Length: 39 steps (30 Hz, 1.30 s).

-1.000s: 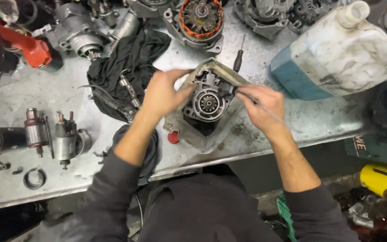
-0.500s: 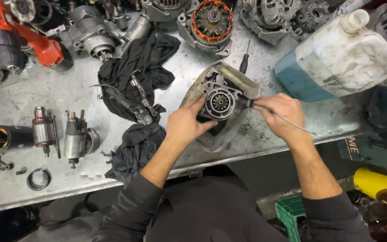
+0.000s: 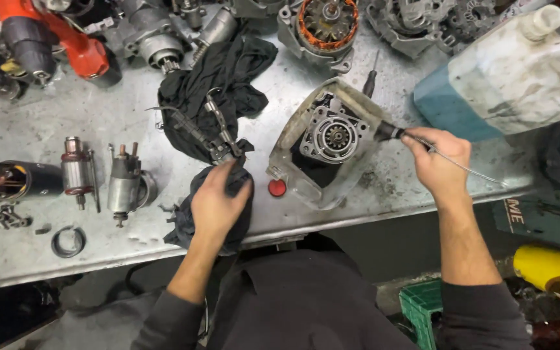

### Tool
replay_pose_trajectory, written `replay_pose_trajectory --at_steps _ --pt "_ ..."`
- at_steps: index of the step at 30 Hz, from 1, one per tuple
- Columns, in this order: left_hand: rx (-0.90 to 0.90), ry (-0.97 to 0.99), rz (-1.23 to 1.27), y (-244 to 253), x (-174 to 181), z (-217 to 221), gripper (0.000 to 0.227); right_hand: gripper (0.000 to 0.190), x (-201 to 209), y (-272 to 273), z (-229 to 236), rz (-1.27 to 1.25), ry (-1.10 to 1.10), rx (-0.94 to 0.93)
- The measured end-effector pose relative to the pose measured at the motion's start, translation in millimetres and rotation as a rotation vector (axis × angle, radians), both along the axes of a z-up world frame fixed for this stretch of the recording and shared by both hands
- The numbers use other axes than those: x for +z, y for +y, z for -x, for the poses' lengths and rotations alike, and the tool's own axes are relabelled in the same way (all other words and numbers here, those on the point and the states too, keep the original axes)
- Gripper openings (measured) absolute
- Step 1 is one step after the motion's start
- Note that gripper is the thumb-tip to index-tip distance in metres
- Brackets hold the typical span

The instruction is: The person cleans a metal car part, likely a starter motor, by first scrubbing it with a wire brush in a container of dark liquid. They then remove the part and wipe it thoroughly with a black cloth, turning it over to clean all sides.

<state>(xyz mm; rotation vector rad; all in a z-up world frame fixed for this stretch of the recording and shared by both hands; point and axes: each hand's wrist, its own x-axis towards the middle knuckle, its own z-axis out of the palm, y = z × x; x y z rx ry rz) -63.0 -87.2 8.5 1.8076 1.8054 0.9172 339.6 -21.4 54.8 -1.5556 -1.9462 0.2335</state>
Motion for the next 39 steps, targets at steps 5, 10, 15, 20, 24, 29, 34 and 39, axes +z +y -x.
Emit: replay_pose_trajectory --at_steps 5,10,15,20,24,29,34,39 --pt "0.199 0.247 0.203 -51 -30 31 0.057 0.014 22 10 32 0.001 0.207 -0.092" --pt "0.205 0.353 0.262 -76 -49 33 0.064 0.013 33 22 83 -0.125 0.065 0.129" --pt "0.176 0.386 0.315 -72 -49 31 0.054 0.022 0 15 121 -0.31 -0.456 0.364" --pt "0.181 0.361 0.301 -73 -54 35 0.053 0.026 3 -27 143 -0.326 -0.538 0.499" --pt "0.158 0.35 0.284 -75 -54 38 0.051 0.025 3 3 132 -0.281 -0.415 0.45" --pt "0.132 0.341 0.338 -70 -49 39 0.048 0.016 -2 25 133 -0.333 -0.349 0.303" --pt "0.127 0.316 0.368 -68 -49 39 0.052 0.02 15 -21 151 -0.245 -0.385 0.383" --pt "0.093 0.333 0.382 -69 -55 41 0.053 0.01 19 -17 152 -0.183 -0.149 0.339"
